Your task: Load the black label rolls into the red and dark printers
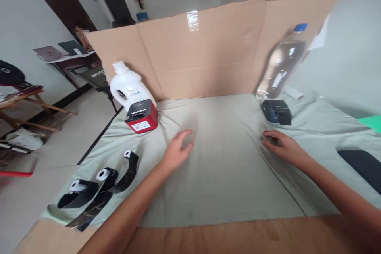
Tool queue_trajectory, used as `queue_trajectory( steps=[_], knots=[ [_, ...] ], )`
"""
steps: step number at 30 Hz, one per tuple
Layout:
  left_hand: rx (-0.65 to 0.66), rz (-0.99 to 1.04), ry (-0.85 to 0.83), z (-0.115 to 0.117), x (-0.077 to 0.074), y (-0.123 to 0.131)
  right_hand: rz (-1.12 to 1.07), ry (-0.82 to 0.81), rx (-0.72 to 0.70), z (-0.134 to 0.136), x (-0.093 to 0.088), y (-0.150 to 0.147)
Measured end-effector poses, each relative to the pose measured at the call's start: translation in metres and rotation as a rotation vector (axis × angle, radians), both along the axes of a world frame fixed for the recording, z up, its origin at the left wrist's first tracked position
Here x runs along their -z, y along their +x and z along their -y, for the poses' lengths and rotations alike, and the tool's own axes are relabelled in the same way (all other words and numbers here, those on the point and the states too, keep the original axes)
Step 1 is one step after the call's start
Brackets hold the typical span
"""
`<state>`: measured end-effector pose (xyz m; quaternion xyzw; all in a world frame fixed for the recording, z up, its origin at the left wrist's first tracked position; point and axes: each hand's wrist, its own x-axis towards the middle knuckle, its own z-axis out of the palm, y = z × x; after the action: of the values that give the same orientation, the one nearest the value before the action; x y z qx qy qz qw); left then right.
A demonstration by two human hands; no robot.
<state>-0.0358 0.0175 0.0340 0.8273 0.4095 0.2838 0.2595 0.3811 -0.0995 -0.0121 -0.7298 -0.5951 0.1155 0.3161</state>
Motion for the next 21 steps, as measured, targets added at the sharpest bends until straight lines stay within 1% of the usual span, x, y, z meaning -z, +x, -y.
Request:
queue_trajectory(
  steps=[1, 3, 4, 6, 9, 12, 15, 17, 18, 21],
  knots=[
    [0.100, -0.120, 0.000, 0.013, 0.009, 0.020, 0.030, -0.016, 0.081, 0.013, 0.001, 0.014],
    [0.262, -0.319, 0.025, 0.034, 0.024, 0.050, 0.092, -0.050, 0.233, 0.024, 0.000, 0.033],
    [0.309, -0.397, 0.045, 0.042, 0.028, 0.061, 0.116, -0.066, 0.299, 0.024, -0.001, 0.038],
    [0.347, -0.505, 0.084, 0.053, 0.034, 0.074, 0.136, -0.091, 0.413, 0.014, -0.005, 0.041],
    [0.333, -0.579, 0.132, 0.060, 0.036, 0.077, 0.122, -0.093, 0.535, -0.014, -0.019, 0.038],
    [0.318, -0.601, 0.166, 0.061, 0.036, 0.075, 0.135, -0.091, 0.595, -0.045, -0.040, 0.035],
    [0.318, -0.589, 0.192, 0.060, 0.039, 0.074, 0.120, -0.221, 0.625, -0.071, -0.057, 0.038],
    [0.318, -0.578, 0.199, 0.060, 0.041, 0.074, 0.090, -0.298, 0.635, -0.081, -0.062, 0.039],
    [0.317, -0.574, 0.199, 0.060, 0.042, 0.074, 0.082, -0.305, 0.642, -0.083, -0.063, 0.037],
    [0.321, -0.563, 0.189, 0.061, 0.044, 0.073, 0.125, -0.222, 0.663, -0.078, -0.061, 0.018]
  ],
)
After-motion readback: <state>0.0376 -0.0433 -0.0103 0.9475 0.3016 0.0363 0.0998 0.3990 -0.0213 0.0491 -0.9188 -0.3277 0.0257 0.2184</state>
